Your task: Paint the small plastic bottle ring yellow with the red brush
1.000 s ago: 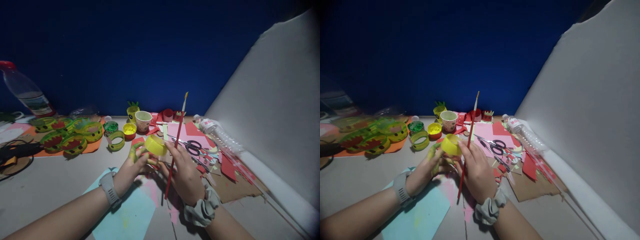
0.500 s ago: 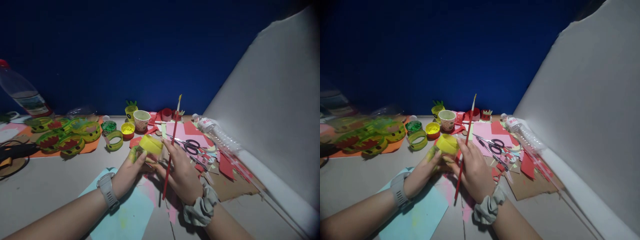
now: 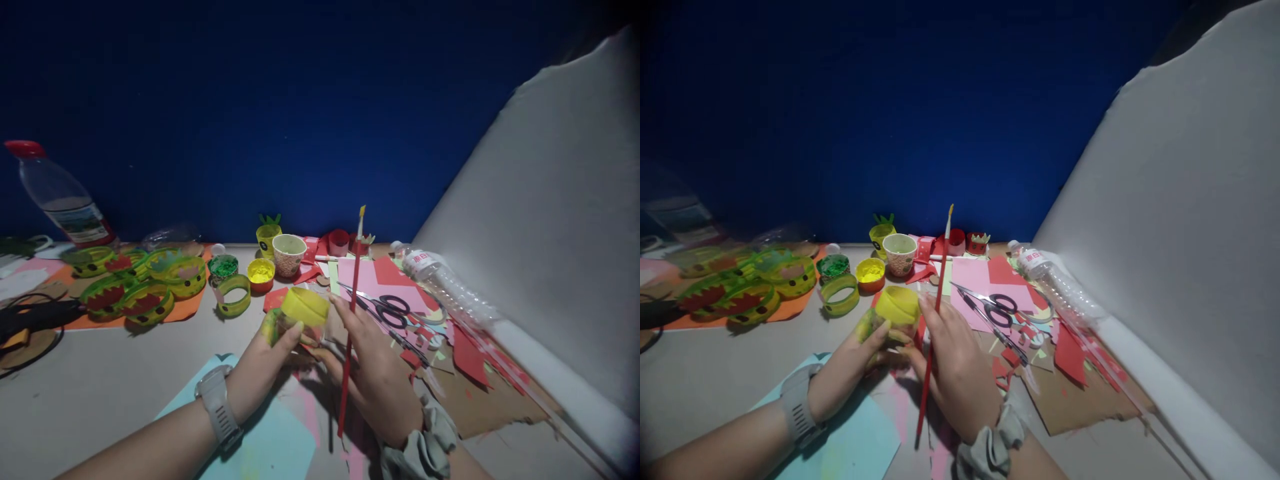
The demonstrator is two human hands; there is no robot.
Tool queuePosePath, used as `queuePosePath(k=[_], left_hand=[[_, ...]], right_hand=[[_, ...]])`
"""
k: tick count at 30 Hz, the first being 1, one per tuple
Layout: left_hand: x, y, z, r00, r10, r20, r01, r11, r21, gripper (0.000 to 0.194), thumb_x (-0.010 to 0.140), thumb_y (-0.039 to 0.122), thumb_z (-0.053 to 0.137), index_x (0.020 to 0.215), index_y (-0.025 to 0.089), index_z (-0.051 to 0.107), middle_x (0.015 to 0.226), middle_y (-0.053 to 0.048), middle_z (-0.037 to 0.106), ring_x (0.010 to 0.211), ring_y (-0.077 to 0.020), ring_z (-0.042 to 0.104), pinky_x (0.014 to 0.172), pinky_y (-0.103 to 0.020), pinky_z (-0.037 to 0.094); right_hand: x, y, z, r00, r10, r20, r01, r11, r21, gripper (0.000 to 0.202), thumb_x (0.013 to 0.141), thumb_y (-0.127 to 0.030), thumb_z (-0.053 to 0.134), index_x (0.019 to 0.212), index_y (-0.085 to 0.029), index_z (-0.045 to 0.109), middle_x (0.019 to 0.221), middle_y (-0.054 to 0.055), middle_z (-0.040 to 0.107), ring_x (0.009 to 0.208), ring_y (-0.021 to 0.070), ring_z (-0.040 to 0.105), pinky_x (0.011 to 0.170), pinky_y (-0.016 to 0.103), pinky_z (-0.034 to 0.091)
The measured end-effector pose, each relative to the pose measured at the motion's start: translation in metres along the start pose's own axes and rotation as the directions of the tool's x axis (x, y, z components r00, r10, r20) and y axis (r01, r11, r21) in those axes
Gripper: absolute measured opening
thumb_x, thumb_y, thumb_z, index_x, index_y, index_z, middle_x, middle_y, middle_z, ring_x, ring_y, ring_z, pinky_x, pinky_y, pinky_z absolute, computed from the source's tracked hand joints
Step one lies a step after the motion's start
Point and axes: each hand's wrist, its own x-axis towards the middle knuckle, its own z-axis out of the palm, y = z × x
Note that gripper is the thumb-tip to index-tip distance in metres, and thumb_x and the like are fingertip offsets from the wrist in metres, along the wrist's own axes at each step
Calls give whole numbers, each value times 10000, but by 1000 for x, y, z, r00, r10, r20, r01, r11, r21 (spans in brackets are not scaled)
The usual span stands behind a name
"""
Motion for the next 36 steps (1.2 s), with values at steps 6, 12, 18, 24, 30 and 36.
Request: queuePosePath(k=[6, 12, 18, 24, 30, 36], left_hand=[[5, 3, -5, 989, 33, -141, -31, 999, 18, 502, 783, 551, 555, 1099, 169, 476, 982, -109, 630, 726, -189, 659, 661, -327, 521], [7, 1, -8, 974, 75, -212, -89, 994, -56, 506, 746, 569, 589, 1037, 157, 550, 869, -86, 640, 700, -179, 642, 625, -319, 526], [10, 0, -11, 956, 107, -273, -137, 986, -95, 504, 784, 597, 509, 1021, 160, 589, 927, -99, 639, 767, -177, 638, 652, -300, 538], [13, -3, -15, 938, 125, -323, -166, 981, -101, 494, 787, 596, 504, 984, 155, 607, 862, -77, 631, 721, -154, 611, 642, -285, 539], [11, -3, -13, 937, 136, -323, -145, 989, -5, 466, 812, 586, 471, 973, 161, 573, 818, -59, 620, 694, -147, 615, 612, -262, 527], [7, -2, -11, 927, 201, -318, -162, 976, 146, 433, 831, 584, 438, 1015, 193, 468, 832, -35, 607, 672, -138, 615, 645, -291, 534]], right_hand=[[-2, 3, -15, 926, 333, -180, -247, 892, 378, 490, 924, -254, 391, 1405, -301, 312, 1150, 54, 618, 1121, 191, 565, 984, 431, 453], [10, 5, -20, 698, 686, -205, -356, 582, 731, 322, 897, -398, 462, 1175, -285, 579, 955, 22, 595, 886, 137, 593, 855, 347, 488], [8, -4, -22, 707, 680, -195, -294, 533, 793, 76, 863, -263, 546, 905, -228, 598, 774, -18, 567, 725, 91, 546, 692, 242, 447], [0, -14, -19, 918, 365, -156, -140, 664, 735, 158, 883, -144, 457, 897, -230, 588, 745, -6, 566, 738, 118, 538, 688, 277, 433], [-3, -13, -20, 975, 193, -106, -66, 716, 695, 233, 878, -99, 412, 997, -226, 567, 821, 8, 585, 828, 129, 548, 738, 303, 436], [-4, -14, -20, 989, 128, -79, -45, 752, 658, 269, 856, -65, 425, 1032, -212, 568, 890, 19, 614, 912, 134, 561, 830, 316, 437]])
